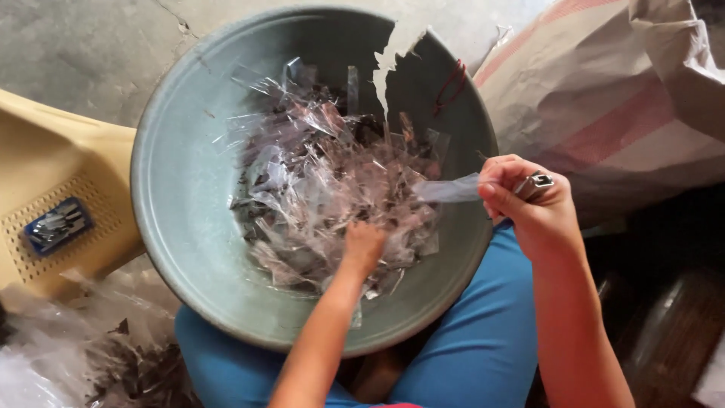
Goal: Manually sealing small plastic bags using the flame of a lighter as a heat source.
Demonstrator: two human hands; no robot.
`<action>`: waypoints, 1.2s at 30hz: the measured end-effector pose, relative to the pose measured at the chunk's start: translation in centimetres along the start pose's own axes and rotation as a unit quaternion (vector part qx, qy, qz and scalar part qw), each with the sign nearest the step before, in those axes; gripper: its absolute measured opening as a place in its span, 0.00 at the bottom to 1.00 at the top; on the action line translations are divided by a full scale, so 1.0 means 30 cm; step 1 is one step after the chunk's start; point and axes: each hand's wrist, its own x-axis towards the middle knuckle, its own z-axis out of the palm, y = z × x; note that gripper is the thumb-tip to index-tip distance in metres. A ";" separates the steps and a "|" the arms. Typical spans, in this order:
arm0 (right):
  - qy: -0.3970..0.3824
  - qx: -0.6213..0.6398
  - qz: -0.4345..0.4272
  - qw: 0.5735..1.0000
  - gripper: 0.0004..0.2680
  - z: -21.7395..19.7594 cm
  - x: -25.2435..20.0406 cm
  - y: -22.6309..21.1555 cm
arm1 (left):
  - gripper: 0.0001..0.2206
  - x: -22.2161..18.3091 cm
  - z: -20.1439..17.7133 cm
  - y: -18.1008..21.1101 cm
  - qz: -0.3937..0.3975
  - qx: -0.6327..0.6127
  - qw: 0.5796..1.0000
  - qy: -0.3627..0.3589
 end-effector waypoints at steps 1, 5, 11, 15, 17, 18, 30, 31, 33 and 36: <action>0.002 -0.003 0.006 1.000 0.03 0.001 -0.003 -0.003 | 0.02 -0.016 0.020 -0.029 -0.027 0.014 0.998 -0.063; 0.018 -0.006 0.010 1.000 0.03 0.024 -0.003 -0.005 | 0.04 -0.003 0.030 -0.155 -0.165 -0.053 0.954 -0.244; 0.030 -0.027 0.023 0.999 0.04 0.064 -0.015 0.001 | 0.06 0.157 -0.422 -0.157 -0.239 -0.393 0.877 -0.138; 0.032 -0.038 0.026 0.998 0.04 0.073 -0.021 -0.003 | 0.07 0.176 -0.507 -0.087 -0.190 -0.365 0.886 -0.213; 0.039 -0.029 0.036 0.998 0.05 0.071 -0.025 0.001 | 0.08 0.135 -0.332 -0.092 -0.098 -0.225 0.919 -0.310; 0.040 -0.029 0.037 0.998 0.05 0.074 -0.028 -0.002 | 0.08 0.126 -0.265 -0.077 -0.097 -0.226 0.918 -0.310; 0.054 -0.024 0.077 0.995 0.05 0.008 -0.034 0.067 | 0.05 0.070 0.001 -0.039 0.027 0.020 0.998 -0.062; 0.057 -0.029 0.075 0.995 0.05 0.003 -0.036 0.067 | 0.05 0.100 -0.043 -0.048 0.001 -0.003 0.998 -0.064; 0.057 -0.030 0.070 0.995 0.05 0.010 -0.033 0.062 | 0.05 0.163 -0.170 -0.072 -0.026 -0.021 0.997 -0.066; 0.054 -0.040 0.059 0.996 0.05 0.035 -0.029 0.035 | 0.03 0.263 -0.443 -0.069 -0.141 -0.232 0.960 -0.065</action>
